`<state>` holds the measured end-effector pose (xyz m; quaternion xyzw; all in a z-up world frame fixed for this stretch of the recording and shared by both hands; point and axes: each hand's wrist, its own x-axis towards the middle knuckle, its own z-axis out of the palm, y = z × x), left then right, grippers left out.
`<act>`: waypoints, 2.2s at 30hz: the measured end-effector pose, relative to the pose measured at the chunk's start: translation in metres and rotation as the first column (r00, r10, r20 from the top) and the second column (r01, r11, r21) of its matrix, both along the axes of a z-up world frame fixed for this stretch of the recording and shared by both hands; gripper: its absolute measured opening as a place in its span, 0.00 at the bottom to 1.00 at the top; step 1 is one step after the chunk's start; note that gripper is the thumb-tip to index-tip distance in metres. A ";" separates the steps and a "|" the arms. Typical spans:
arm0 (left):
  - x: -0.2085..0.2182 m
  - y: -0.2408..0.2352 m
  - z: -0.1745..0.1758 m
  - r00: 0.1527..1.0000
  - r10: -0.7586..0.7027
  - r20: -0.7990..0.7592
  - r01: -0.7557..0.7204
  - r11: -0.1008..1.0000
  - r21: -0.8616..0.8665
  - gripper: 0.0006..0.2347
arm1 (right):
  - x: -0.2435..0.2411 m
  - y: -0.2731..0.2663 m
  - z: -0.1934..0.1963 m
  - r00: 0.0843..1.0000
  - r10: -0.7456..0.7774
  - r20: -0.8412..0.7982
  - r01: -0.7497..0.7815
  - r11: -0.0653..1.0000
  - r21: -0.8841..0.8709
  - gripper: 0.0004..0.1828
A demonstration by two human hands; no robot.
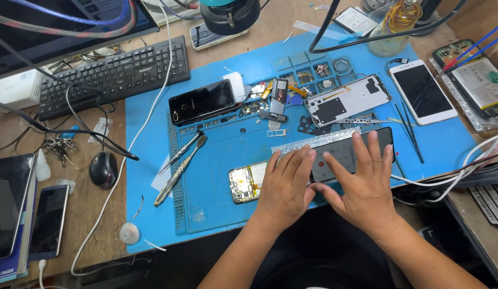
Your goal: The person handles a disassembled smartphone on a blue mat, removes the battery, and wipes the internal chassis with a white cloth. They then reinsert the battery and continue wiping the device's interior.
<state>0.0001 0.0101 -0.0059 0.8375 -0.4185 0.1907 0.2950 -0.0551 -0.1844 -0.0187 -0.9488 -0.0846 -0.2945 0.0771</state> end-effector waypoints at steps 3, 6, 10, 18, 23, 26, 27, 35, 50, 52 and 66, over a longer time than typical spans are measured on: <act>0.000 -0.001 0.002 1.000 0.015 0.001 -0.015 1.000 0.015 0.37 | -0.006 -0.001 0.000 1.000 0.019 -0.016 -0.018 0.998 0.058 0.34; 0.000 -0.001 0.002 1.000 0.014 0.004 -0.014 1.000 -0.013 0.39 | -0.013 -0.001 -0.007 0.999 0.019 -0.036 -0.018 0.999 0.037 0.34; 0.002 -0.006 -0.001 1.000 0.017 -0.009 -0.017 1.000 -0.007 0.34 | -0.017 0.000 -0.016 0.998 -0.045 -0.048 0.049 0.995 0.084 0.31; 0.001 -0.002 0.002 1.000 0.013 0.008 -0.013 1.000 0.002 0.40 | -0.030 -0.001 -0.024 0.999 0.038 -0.010 -0.036 0.992 0.117 0.31; 0.002 -0.002 0.001 1.000 0.001 0.011 -0.001 1.000 -0.001 0.42 | -0.030 0.004 -0.022 0.997 0.077 0.024 -0.079 0.992 0.101 0.32; 0.002 -0.002 0.002 1.000 -0.001 0.016 0.001 1.000 -0.003 0.42 | -0.028 0.006 -0.021 0.996 0.091 0.026 -0.093 0.990 0.102 0.32; 0.002 -0.002 0.001 1.000 0.002 0.015 -0.002 1.000 -0.001 0.43 | -0.028 0.007 -0.021 0.996 0.090 0.021 -0.092 0.990 0.107 0.32; 0.002 -0.003 -0.001 1.000 0.005 0.013 -0.005 1.000 -0.008 0.40 | -0.018 0.015 -0.014 0.992 0.113 0.049 -0.118 0.985 0.122 0.38; 0.001 -0.003 0.003 1.000 0.019 0.025 -0.019 1.000 0.004 0.39 | -0.045 0.018 -0.013 0.950 0.225 0.215 -0.262 0.952 0.160 0.10; 0.002 -0.004 0.004 0.999 0.012 0.030 -0.013 1.000 0.014 0.39 | -0.047 0.016 -0.018 0.953 0.231 0.195 -0.260 0.956 0.138 0.10; 0.001 -0.009 0.012 0.998 0.045 0.044 -0.047 0.998 0.030 0.28 | -0.047 0.017 -0.019 0.956 0.205 0.212 -0.252 0.941 0.226 0.08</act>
